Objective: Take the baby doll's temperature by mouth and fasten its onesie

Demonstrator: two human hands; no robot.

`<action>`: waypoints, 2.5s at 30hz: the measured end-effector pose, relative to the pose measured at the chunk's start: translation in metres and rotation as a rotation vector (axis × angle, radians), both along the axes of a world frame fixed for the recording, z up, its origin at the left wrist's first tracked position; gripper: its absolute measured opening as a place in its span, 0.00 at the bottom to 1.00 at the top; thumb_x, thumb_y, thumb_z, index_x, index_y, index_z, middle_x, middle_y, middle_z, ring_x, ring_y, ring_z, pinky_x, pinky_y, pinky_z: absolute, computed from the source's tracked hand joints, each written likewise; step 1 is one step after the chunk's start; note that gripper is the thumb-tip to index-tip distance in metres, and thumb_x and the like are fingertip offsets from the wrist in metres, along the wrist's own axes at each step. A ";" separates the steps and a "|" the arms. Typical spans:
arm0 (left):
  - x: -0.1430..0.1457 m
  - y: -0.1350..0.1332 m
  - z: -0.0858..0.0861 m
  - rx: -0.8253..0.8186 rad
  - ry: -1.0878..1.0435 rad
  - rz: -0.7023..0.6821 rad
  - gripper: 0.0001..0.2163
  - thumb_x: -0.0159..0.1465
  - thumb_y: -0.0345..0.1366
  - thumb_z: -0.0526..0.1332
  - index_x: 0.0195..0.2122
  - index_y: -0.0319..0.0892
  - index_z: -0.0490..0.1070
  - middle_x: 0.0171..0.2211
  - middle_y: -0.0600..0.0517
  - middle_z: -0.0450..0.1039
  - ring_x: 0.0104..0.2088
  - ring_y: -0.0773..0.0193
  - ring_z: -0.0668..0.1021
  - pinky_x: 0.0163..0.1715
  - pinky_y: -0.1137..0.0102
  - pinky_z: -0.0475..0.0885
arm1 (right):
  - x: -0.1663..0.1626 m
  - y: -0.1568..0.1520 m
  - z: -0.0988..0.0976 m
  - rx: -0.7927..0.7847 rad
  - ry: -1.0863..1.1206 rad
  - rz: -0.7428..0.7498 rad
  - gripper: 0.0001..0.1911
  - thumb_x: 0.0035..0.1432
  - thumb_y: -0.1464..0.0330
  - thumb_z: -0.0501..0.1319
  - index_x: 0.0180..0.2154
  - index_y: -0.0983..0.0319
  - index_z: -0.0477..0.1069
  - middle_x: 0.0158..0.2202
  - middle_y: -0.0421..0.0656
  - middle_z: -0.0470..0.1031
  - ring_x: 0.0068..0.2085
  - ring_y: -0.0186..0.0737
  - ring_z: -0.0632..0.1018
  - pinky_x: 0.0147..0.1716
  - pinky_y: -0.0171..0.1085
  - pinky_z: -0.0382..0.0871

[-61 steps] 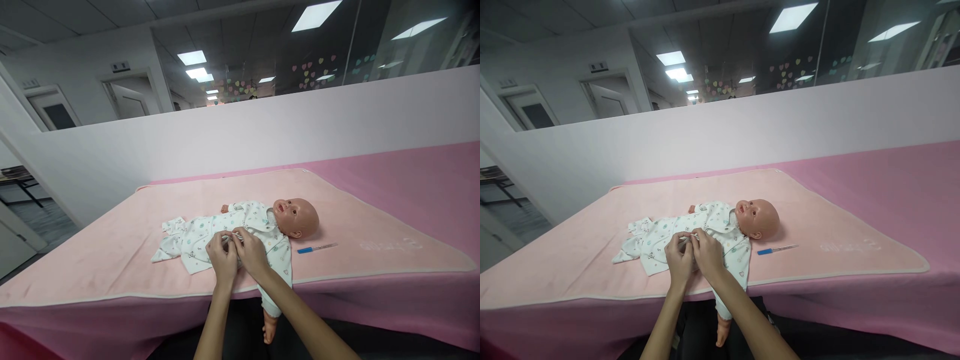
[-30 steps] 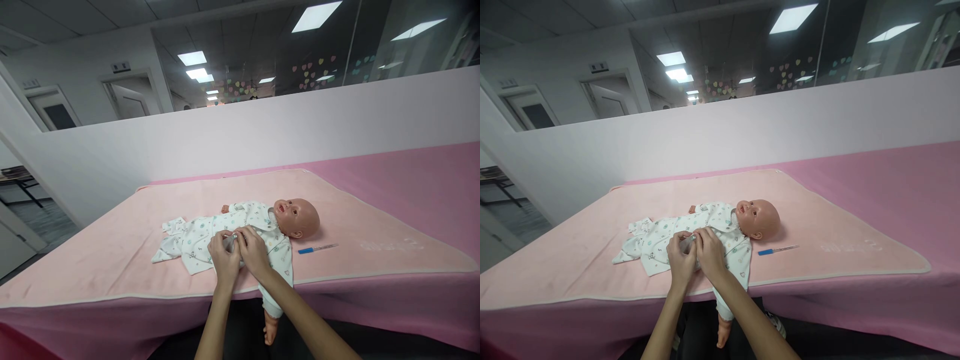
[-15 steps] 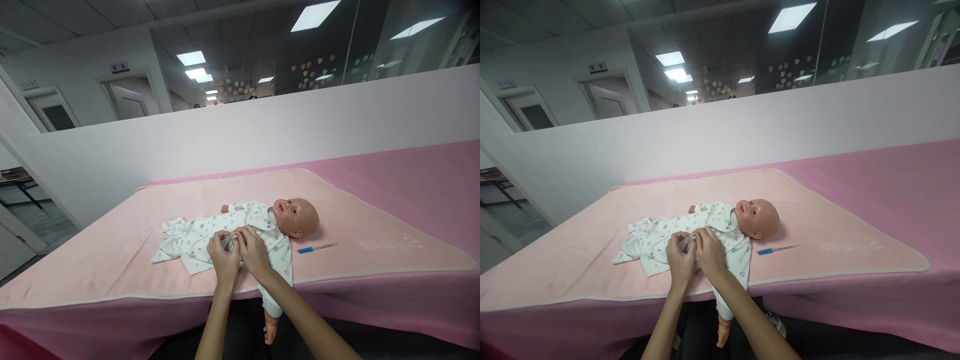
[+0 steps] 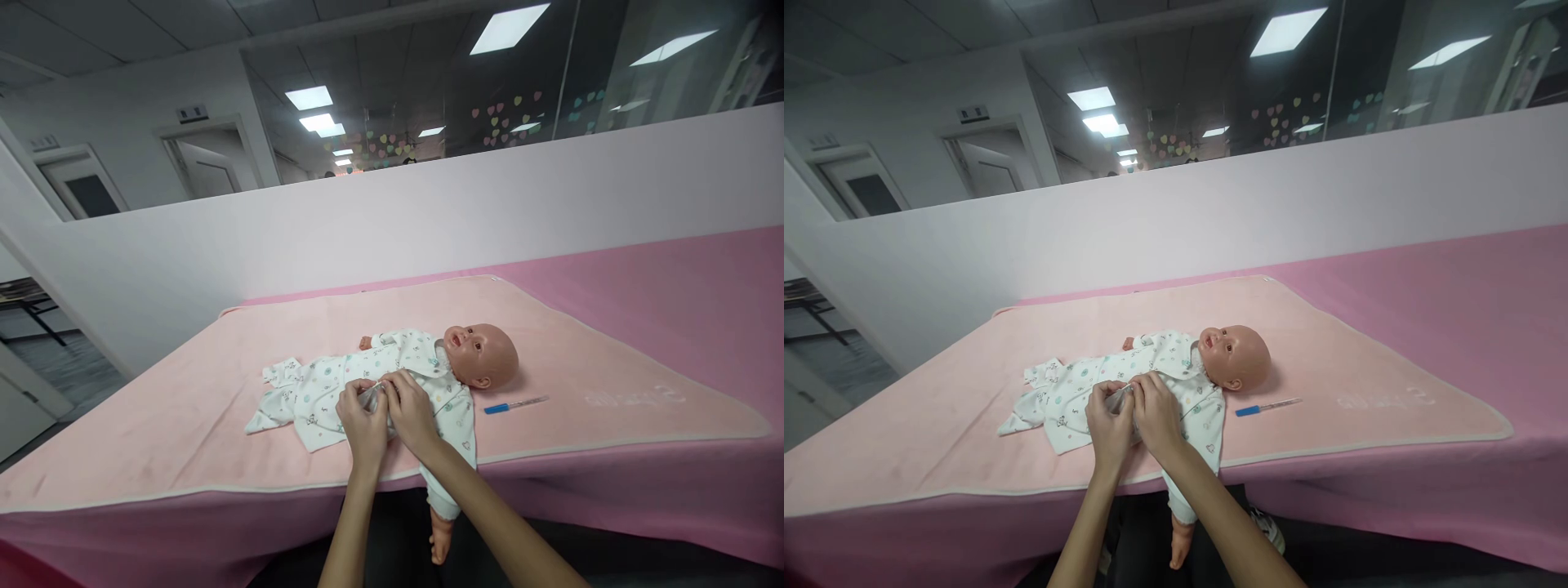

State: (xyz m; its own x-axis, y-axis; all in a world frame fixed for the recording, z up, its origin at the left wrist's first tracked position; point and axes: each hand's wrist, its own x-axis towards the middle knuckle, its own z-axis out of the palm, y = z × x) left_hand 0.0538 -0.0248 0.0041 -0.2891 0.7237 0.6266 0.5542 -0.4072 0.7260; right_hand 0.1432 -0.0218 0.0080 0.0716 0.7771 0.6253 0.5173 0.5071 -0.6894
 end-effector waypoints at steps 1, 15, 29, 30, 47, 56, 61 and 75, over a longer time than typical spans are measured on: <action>0.000 0.000 0.000 0.000 -0.005 -0.003 0.05 0.56 0.36 0.58 0.32 0.43 0.64 0.31 0.52 0.69 0.34 0.61 0.71 0.35 0.65 0.66 | 0.000 0.000 0.000 -0.002 -0.001 0.003 0.13 0.61 0.71 0.46 0.34 0.60 0.69 0.33 0.43 0.71 0.35 0.36 0.72 0.36 0.34 0.65; 0.000 -0.001 0.000 -0.005 -0.022 -0.046 0.04 0.59 0.37 0.56 0.34 0.44 0.64 0.34 0.51 0.69 0.37 0.60 0.72 0.37 0.65 0.67 | 0.000 -0.001 0.002 -0.006 -0.022 0.008 0.13 0.61 0.70 0.46 0.33 0.60 0.68 0.33 0.42 0.71 0.34 0.36 0.72 0.34 0.34 0.64; -0.001 -0.001 0.002 -0.021 -0.079 -0.065 0.03 0.57 0.33 0.55 0.33 0.44 0.64 0.33 0.52 0.70 0.36 0.62 0.73 0.36 0.67 0.68 | 0.000 -0.001 0.000 -0.004 -0.038 0.013 0.13 0.62 0.70 0.46 0.34 0.60 0.68 0.33 0.42 0.71 0.35 0.36 0.72 0.36 0.34 0.64; -0.001 -0.002 0.002 -0.022 -0.085 -0.058 0.03 0.57 0.33 0.56 0.33 0.44 0.64 0.33 0.52 0.70 0.35 0.62 0.73 0.36 0.67 0.67 | 0.000 -0.001 0.000 -0.002 -0.038 0.013 0.13 0.62 0.70 0.46 0.34 0.60 0.69 0.33 0.42 0.71 0.35 0.36 0.72 0.36 0.34 0.64; -0.012 -0.006 0.016 0.031 -0.167 0.507 0.05 0.52 0.28 0.51 0.27 0.43 0.63 0.28 0.53 0.65 0.33 0.62 0.68 0.42 0.62 0.62 | 0.031 -0.022 0.003 0.038 0.225 -0.216 0.13 0.59 0.68 0.48 0.40 0.63 0.68 0.38 0.47 0.73 0.39 0.41 0.74 0.34 0.36 0.68; 0.008 0.058 0.085 -0.302 0.490 -0.450 0.09 0.56 0.34 0.52 0.34 0.45 0.70 0.36 0.53 0.73 0.34 0.64 0.73 0.37 0.69 0.66 | 0.189 -0.048 -0.027 -0.290 -0.294 -0.690 0.16 0.57 0.68 0.45 0.41 0.62 0.70 0.43 0.46 0.75 0.36 0.44 0.76 0.32 0.40 0.67; 0.028 0.082 0.112 -0.531 0.882 -0.739 0.10 0.55 0.40 0.54 0.31 0.44 0.72 0.32 0.54 0.74 0.31 0.65 0.74 0.34 0.71 0.65 | 0.220 -0.050 -0.046 -0.518 -0.527 -0.703 0.20 0.58 0.69 0.44 0.47 0.58 0.68 0.47 0.42 0.74 0.35 0.43 0.77 0.29 0.39 0.67; 0.031 0.113 0.109 -0.644 0.949 -0.874 0.10 0.51 0.38 0.53 0.16 0.41 0.55 0.16 0.53 0.60 0.19 0.65 0.68 0.22 0.71 0.58 | 0.228 -0.071 -0.028 -0.555 -0.456 -0.625 0.16 0.59 0.62 0.44 0.35 0.58 0.68 0.31 0.42 0.76 0.31 0.41 0.76 0.29 0.35 0.65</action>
State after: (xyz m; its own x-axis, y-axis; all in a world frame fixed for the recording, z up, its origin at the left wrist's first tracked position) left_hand 0.0853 0.0878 0.1128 0.7192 0.6736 -0.1706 0.6721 -0.6121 0.4168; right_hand 0.3710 -0.0927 -0.0197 0.4153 0.8750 0.2488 0.8624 -0.2918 -0.4136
